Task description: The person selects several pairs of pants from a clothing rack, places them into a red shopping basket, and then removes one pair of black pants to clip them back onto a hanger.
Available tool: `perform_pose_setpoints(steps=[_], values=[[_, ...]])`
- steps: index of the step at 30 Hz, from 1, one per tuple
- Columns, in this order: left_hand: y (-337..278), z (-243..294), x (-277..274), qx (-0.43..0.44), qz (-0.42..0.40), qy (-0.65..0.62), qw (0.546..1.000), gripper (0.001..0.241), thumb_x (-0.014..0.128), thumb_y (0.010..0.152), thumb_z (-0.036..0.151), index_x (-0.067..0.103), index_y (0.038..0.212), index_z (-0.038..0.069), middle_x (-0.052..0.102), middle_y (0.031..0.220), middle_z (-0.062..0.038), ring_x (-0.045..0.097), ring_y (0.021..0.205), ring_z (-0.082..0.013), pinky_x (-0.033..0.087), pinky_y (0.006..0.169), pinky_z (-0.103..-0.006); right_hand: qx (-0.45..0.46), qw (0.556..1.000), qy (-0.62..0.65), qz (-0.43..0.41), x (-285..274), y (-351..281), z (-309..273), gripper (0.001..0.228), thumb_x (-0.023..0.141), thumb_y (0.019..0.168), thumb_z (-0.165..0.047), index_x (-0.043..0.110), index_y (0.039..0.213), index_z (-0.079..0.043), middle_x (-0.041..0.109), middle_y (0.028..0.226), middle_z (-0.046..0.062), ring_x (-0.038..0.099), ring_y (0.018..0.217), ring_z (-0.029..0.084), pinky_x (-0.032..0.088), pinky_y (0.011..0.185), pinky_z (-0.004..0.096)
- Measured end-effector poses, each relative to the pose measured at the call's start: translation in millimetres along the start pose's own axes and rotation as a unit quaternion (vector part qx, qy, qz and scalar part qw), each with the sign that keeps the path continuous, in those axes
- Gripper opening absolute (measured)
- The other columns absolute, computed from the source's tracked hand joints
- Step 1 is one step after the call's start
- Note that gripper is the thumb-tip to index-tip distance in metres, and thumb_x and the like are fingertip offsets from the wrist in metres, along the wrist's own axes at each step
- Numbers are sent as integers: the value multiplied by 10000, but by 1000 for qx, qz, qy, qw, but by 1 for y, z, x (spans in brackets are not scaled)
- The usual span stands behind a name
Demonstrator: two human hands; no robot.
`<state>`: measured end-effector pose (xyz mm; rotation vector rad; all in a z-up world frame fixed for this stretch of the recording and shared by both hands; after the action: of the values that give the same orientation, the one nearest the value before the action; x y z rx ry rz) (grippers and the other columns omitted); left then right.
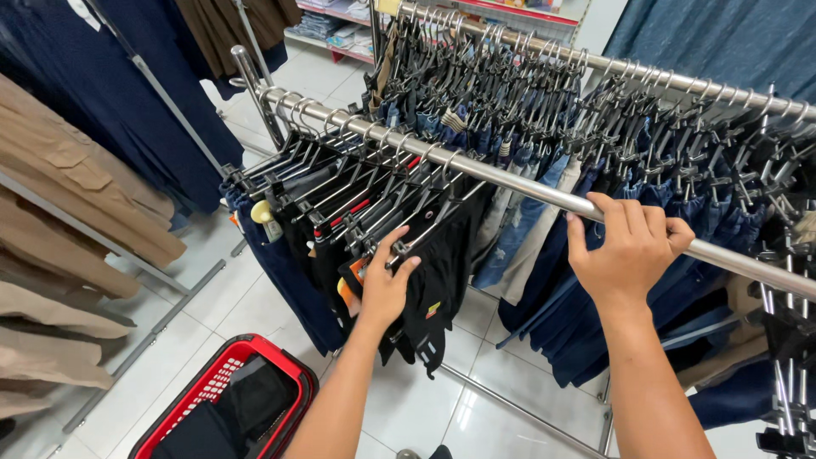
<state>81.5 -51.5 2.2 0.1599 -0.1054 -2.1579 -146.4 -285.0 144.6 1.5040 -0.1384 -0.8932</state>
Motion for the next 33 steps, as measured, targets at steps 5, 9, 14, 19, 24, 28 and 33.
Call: perform_pose_setpoints(steps=[5, 9, 14, 19, 24, 28, 33], values=[[4, -3, -4, -22, -38, -25, 999, 549, 701, 975, 91, 595, 1503, 195, 595, 1584, -43, 617, 1384, -168, 481, 1117, -247, 3, 1000, 6, 9, -1, 0, -2, 166, 830, 997, -329, 845, 1131, -233, 706, 948, -64, 626, 914, 195, 329, 980, 373], [2, 8, -5, 66, -42, 110, 991, 513, 653, 1021, 126, 570, 1520, 205, 666, 1521, -13, 482, 991, -200, 467, 954, -353, 1, 1000, 3, 21, -3, 2, -3, 151, 822, 999, -330, 843, 1110, -228, 716, 943, -72, 637, 918, 189, 328, 976, 365], [0, 17, -4, 88, -43, 123, 988, 502, 663, 1009, 126, 586, 1497, 212, 735, 1453, 29, 786, 1099, -128, 564, 972, -287, -1, 1000, 10, 24, -3, 2, -3, 157, 828, 981, -312, 844, 1108, -220, 701, 927, -65, 623, 900, 195, 328, 972, 369], [-6, -3, -5, 158, -8, 68, 985, 690, 696, 1010, 60, 395, 1631, 93, 647, 1529, -143, 605, 1444, -262, 478, 1232, -397, -8, 999, 4, 37, -2, 0, -2, 145, 811, 984, -307, 848, 1098, -225, 696, 919, -67, 625, 900, 201, 328, 977, 366], [-59, -59, 0, 312, 164, 122, 928, 812, 803, 967, 41, 301, 1605, 17, 489, 1580, -252, 548, 1478, -378, 465, 1273, -494, -11, 999, 14, 38, -4, 2, -4, 156, 810, 995, -297, 850, 1115, -207, 742, 969, -58, 643, 931, 204, 333, 986, 376], [-72, -109, -2, 15, 240, 36, 970, 769, 837, 893, 192, 319, 1440, 35, 564, 1425, -231, 603, 1331, -337, 486, 1171, -427, -15, 998, 45, 43, -7, 1, -4, 163, 812, 995, -231, 867, 1131, -161, 806, 1057, -18, 693, 1015, 218, 330, 999, 392], [-66, -182, -15, -122, 194, 117, 966, 345, 845, 868, 307, 697, 1074, 73, 802, 1040, -84, 745, 1002, -216, 573, 882, -371, -32, 996, 68, 46, -6, -5, -7, 292, 825, 993, -213, 851, 1239, -59, 759, 1231, 102, 659, 1160, 317, 320, 1033, 438]])
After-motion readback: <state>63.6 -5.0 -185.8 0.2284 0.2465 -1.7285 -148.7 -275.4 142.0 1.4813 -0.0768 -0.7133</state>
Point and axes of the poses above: each hand's wrist, its own y-axis towards the middle knuckle, its own x-axis out of the palm, z = x × y, the point moved 8 cm from there along y, towards the middle knuckle
